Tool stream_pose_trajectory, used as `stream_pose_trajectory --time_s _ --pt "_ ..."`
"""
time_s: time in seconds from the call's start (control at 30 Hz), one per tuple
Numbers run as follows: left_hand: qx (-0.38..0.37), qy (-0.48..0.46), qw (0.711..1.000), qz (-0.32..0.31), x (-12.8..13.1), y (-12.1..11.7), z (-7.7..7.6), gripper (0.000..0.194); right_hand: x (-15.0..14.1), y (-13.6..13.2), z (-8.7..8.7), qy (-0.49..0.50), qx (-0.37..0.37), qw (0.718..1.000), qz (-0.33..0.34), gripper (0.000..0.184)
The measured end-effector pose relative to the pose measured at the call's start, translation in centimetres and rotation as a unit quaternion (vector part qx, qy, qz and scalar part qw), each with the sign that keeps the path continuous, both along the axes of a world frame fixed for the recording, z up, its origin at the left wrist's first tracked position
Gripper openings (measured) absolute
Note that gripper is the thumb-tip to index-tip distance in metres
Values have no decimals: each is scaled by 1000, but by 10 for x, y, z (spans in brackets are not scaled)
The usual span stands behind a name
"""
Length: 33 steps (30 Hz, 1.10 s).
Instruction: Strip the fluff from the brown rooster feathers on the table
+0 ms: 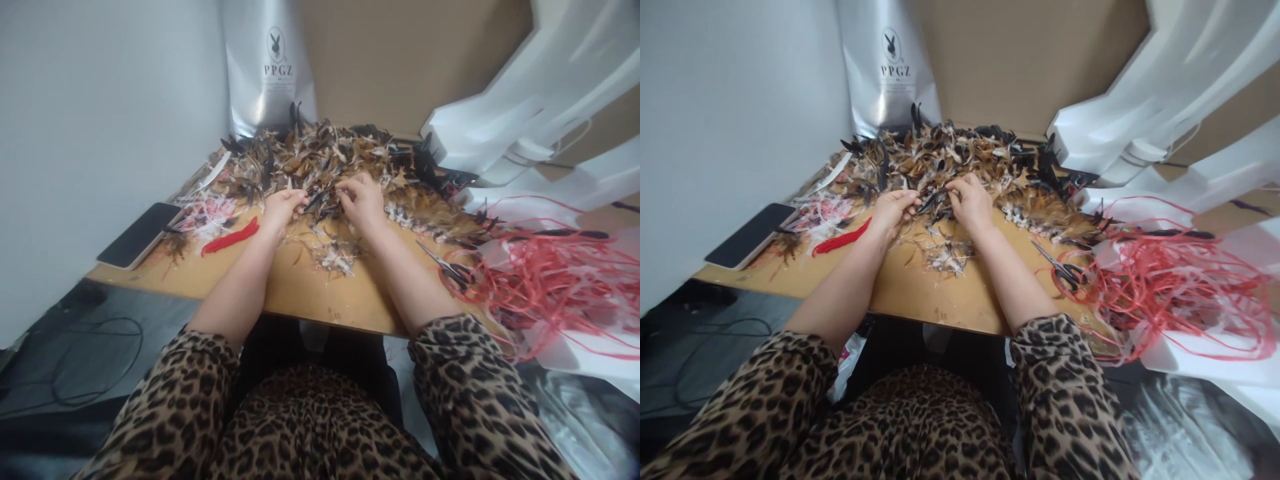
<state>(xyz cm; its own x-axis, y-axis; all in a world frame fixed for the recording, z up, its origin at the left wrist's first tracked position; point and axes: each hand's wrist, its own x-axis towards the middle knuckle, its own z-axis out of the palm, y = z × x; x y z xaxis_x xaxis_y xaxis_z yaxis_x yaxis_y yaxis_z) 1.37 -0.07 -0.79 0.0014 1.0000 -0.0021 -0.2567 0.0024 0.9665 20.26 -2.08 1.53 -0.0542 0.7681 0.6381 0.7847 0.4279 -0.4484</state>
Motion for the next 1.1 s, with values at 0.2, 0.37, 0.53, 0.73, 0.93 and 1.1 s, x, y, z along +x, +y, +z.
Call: stream_pose_trajectory --time_s 0.2,0.37,0.53,0.73,0.93,1.1 --pt "4 18 1000 -1 -1 -1 -1 12 -14 20 2 -175 10 984 -26 36" --pt "6 17 1000 23 -5 2 0 10 -6 29 9 -245 -28 968 -48 34" --pt "17 7 1000 24 -6 0 5 14 9 13 14 -85 -69 992 -56 28" --pt "18 13 996 -92 5 -10 7 25 -7 -1 6 221 -203 951 67 24" --pt "36 17 995 -94 6 -10 4 25 -34 -6 -4 240 -228 936 122 20" --pt "30 10 996 -78 6 -9 4 21 -39 -10 -4 236 -248 932 115 22"
